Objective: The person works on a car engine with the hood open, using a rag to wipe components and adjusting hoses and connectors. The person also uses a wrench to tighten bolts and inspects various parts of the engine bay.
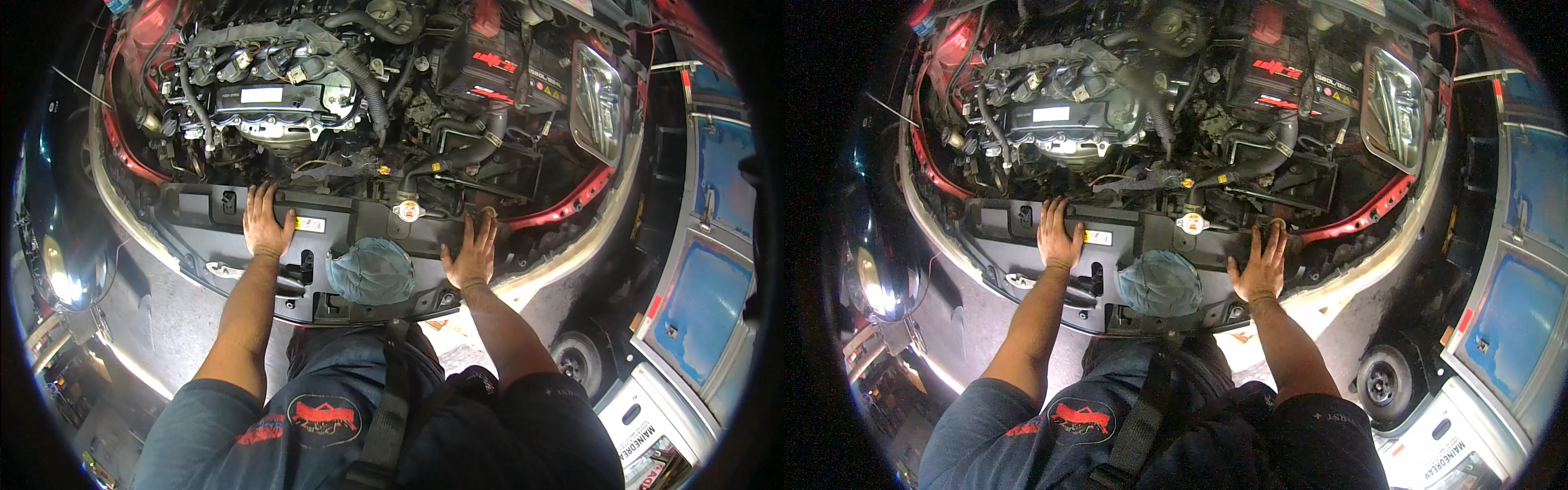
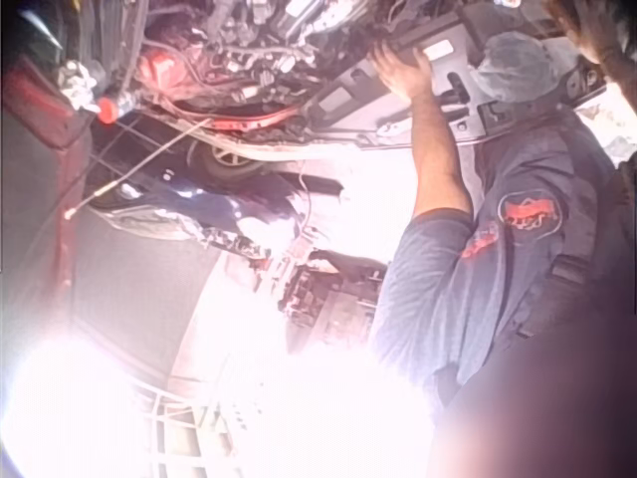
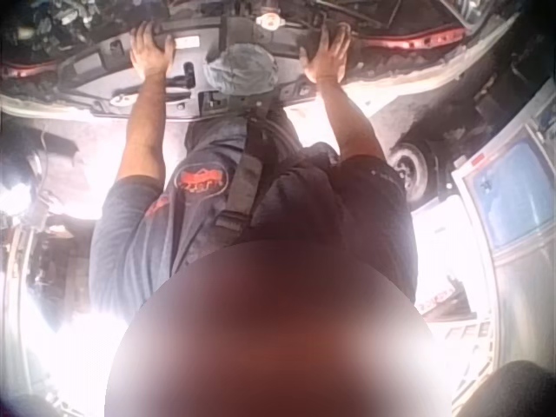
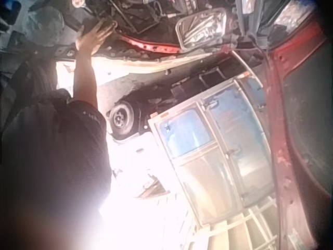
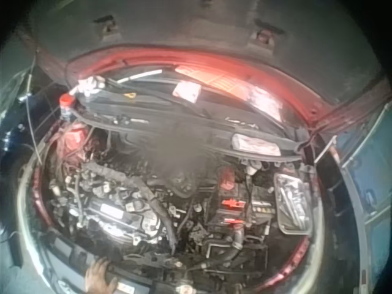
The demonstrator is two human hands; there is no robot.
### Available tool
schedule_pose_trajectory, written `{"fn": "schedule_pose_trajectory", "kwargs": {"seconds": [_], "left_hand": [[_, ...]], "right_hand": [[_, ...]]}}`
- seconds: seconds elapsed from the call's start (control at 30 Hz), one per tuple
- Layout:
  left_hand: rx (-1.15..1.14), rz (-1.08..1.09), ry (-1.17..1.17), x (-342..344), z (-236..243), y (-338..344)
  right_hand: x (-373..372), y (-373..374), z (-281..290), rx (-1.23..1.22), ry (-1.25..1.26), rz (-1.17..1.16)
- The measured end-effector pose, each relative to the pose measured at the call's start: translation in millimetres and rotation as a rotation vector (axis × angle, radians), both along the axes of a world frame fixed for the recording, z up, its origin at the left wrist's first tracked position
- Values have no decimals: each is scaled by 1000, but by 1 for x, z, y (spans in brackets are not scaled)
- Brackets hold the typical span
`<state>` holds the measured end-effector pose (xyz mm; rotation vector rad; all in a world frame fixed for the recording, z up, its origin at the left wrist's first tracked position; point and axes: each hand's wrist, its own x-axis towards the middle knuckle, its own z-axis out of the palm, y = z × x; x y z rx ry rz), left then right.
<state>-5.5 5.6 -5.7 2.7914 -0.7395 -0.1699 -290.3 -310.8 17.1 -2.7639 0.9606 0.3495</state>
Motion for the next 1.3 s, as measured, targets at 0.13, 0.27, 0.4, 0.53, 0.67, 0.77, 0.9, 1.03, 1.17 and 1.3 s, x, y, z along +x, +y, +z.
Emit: {"fn": "schedule_pose_trajectory", "kwargs": {"seconds": [0.13,0.27,0.4,0.53,0.67,0.77,0.9,1.03,1.17,1.3], "left_hand": [[-3,-2,-17,5,-3,-3],[10,2,-14,7,-3,-4],[-6,-2,-19,5,-2,-4],[1,7,-11,5,-1,-5],[8,10,-6,6,-1,-5],[-5,5,-14,6,-1,-4],[-20,3,-9,5,-1,-4],[-22,-4,-14,6,-2,-4],[-9,-9,-13,6,-2,-3],[-11,4,2,6,1,-4]], "right_hand": [[4,-3,-4,-19,56,5],[4,-5,-7,-31,38,17],[3,-5,-7,-29,41,16],[5,-5,-6,-17,47,14],[7,-5,-3,3,68,-4],[8,-4,-2,14,86,-12],[7,-5,-3,2,79,-5],[5,-6,-5,-13,55,8],[5,-5,-6,-45,17,24],[7,-5,-3,-29,53,11]]}}
